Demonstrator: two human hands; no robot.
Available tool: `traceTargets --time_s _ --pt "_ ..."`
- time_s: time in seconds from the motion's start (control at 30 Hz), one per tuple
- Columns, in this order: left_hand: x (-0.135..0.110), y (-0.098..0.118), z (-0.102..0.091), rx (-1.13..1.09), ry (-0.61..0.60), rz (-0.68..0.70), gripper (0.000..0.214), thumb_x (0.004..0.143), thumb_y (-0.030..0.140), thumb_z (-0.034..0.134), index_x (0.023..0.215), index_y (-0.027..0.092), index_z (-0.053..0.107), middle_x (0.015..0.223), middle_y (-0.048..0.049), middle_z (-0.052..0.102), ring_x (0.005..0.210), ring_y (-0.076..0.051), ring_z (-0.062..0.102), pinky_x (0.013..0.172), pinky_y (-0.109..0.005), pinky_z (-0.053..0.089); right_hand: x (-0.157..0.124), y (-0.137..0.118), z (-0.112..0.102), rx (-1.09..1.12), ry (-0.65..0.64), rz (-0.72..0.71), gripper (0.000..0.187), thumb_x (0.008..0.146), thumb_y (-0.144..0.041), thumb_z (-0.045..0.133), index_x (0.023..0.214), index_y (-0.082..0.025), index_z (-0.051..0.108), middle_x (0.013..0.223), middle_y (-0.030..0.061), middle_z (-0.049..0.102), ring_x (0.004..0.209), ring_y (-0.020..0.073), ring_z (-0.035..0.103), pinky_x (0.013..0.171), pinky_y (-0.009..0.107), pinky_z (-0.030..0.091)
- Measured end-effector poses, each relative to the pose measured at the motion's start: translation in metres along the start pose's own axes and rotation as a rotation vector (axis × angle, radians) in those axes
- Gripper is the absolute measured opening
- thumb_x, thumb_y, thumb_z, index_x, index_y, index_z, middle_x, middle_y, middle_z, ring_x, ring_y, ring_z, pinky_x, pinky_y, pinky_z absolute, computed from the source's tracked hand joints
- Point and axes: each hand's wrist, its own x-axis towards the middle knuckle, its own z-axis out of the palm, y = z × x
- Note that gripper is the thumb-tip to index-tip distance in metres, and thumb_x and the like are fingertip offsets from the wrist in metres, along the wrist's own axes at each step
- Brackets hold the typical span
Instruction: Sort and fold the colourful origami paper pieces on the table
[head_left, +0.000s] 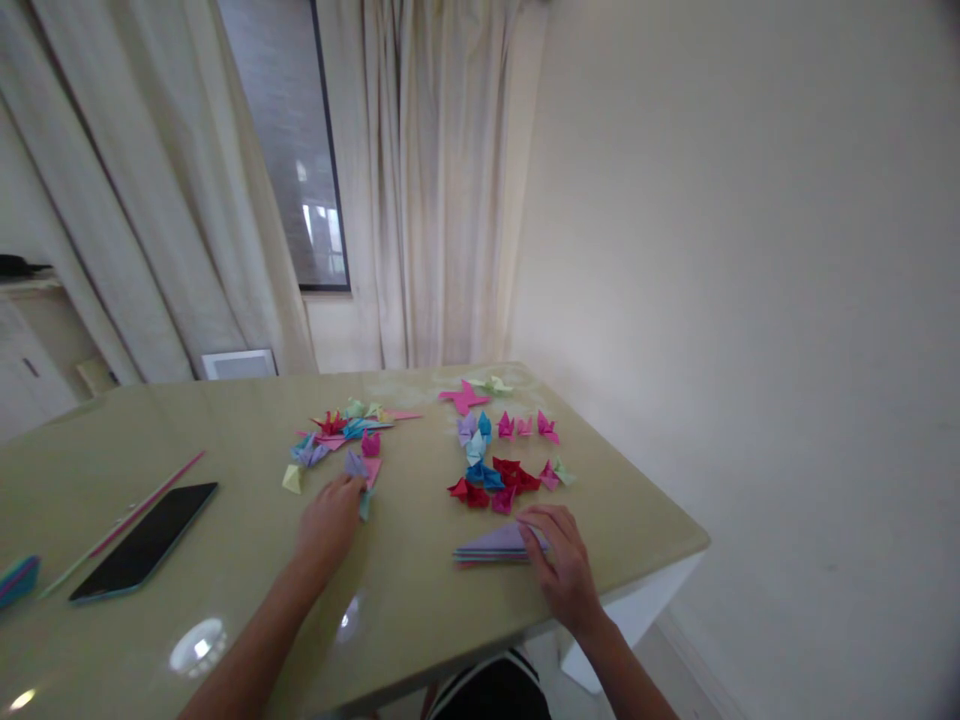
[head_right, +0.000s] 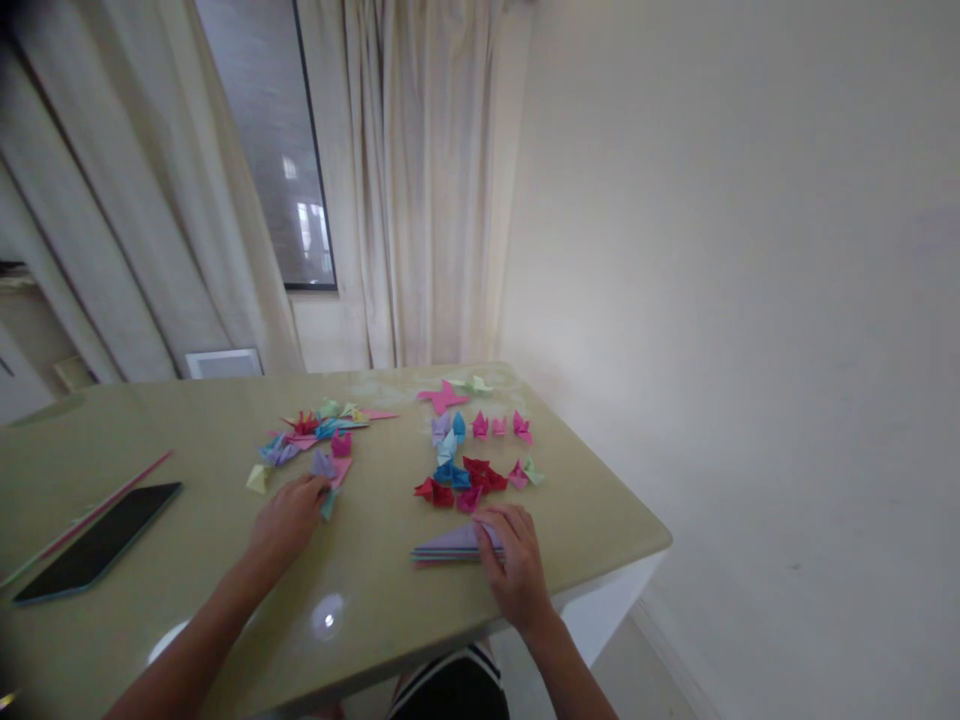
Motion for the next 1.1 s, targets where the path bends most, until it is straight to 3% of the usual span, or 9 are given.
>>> traceTargets --time_s 0.17,0.27,0.37,0.53,0.7,0.8,0.9,1.0,1.1 --pt "-0.007 0.017 -0.013 -0.174 0.169 0.135 0.028 0.105 0.025 0.046 0.109 0.021 0.074 0.110 -0.0106 0.076 0.100 -0.026 0.073 0.089 -0.035 0.055 0.021 -0.042 0.021 0.193 -0.063 0.069 0.018 0.106 -0.033 0.060 0.104 -0.025 0.076 0.098 0.0068 0.075 0.094 0.0247 0.068 0.086 0.037 0.053" --pt "-0.020 0.050 -0.018 -0.364 0.391 0.418 0.026 0.108 0.029 0.048 0.115 0.022 0.071 0.109 -0.0095 0.076 0.104 -0.024 0.071 0.097 -0.035 0.054 0.046 -0.064 0.041 0.357 -0.147 0.218 0.026 0.106 -0.044 0.061 0.106 -0.022 0.076 0.093 0.0049 0.075 0.083 0.0212 0.068 0.076 0.032 0.052" --pt "-0.030 0.082 -0.022 -0.361 0.494 0.698 0.023 0.109 0.023 0.048 0.118 0.022 0.069 0.106 -0.0098 0.075 0.100 -0.023 0.070 0.095 -0.035 0.054 0.068 -0.075 0.057 0.476 -0.127 0.332 0.034 0.102 -0.052 0.065 0.102 -0.019 0.074 0.082 0.0024 0.072 0.071 0.0180 0.063 0.066 0.028 0.049" --pt "-0.026 0.109 -0.034 -0.258 0.642 0.965 0.022 0.107 0.014 0.044 0.104 0.020 0.065 0.092 -0.0077 0.072 0.082 -0.020 0.066 0.081 -0.032 0.055 0.078 -0.069 0.065 0.403 0.007 0.321 0.030 0.097 -0.049 0.071 0.091 -0.019 0.073 0.083 0.0023 0.068 0.072 0.0173 0.062 0.064 0.026 0.047" --pt "-0.009 0.103 -0.032 -0.199 0.677 1.075 0.009 0.104 0.016 0.054 0.104 0.020 0.062 0.091 -0.0057 0.071 0.079 -0.019 0.064 0.077 -0.032 0.051 0.085 -0.038 0.048 0.332 -0.007 0.322 0.029 0.097 -0.047 0.067 0.090 -0.019 0.070 0.079 0.0016 0.068 0.069 0.0174 0.063 0.063 0.026 0.049" --pt "0.006 0.073 -0.016 -0.209 0.745 0.888 0.005 0.100 0.017 0.061 0.101 0.022 0.060 0.091 -0.0048 0.071 0.082 -0.020 0.064 0.080 -0.033 0.050 0.112 -0.014 0.023 0.059 -0.067 0.225 0.021 0.099 -0.036 0.062 0.088 -0.019 0.068 0.075 0.0000 0.067 0.063 0.0153 0.061 0.061 0.024 0.046" --pt "0.021 0.028 0.005 -0.239 0.750 0.449 0.007 0.101 0.020 0.055 0.104 0.022 0.061 0.098 -0.0086 0.070 0.093 -0.025 0.066 0.088 -0.037 0.050 0.152 0.003 -0.002 -0.360 -0.378 0.124 0.016 0.104 -0.024 0.055 0.102 -0.018 0.070 0.081 0.0012 0.072 0.072 0.0153 0.066 0.068 0.023 0.046" --pt "0.033 -0.013 0.020 -0.200 0.627 0.076 0.024 0.101 0.031 0.050 0.115 0.018 0.064 0.113 -0.0155 0.068 0.110 -0.034 0.063 0.096 -0.045 0.049 0.188 0.015 -0.009 -0.628 -0.672 0.056 0.014 0.102 -0.021 0.061 0.105 -0.019 0.074 0.095 0.0049 0.076 0.088 0.0177 0.069 0.078 0.025 0.046" --pt "0.040 -0.039 0.024 -0.142 0.477 -0.149 0.038 0.102 0.036 0.044 0.124 0.014 0.065 0.125 -0.0198 0.066 0.117 -0.038 0.061 0.101 -0.051 0.048 0.209 0.025 0.001 -0.734 -0.793 0.054 0.012 0.097 -0.017 0.066 0.099 -0.019 0.077 0.102 0.0089 0.077 0.095 0.0214 0.070 0.082 0.026 0.047"
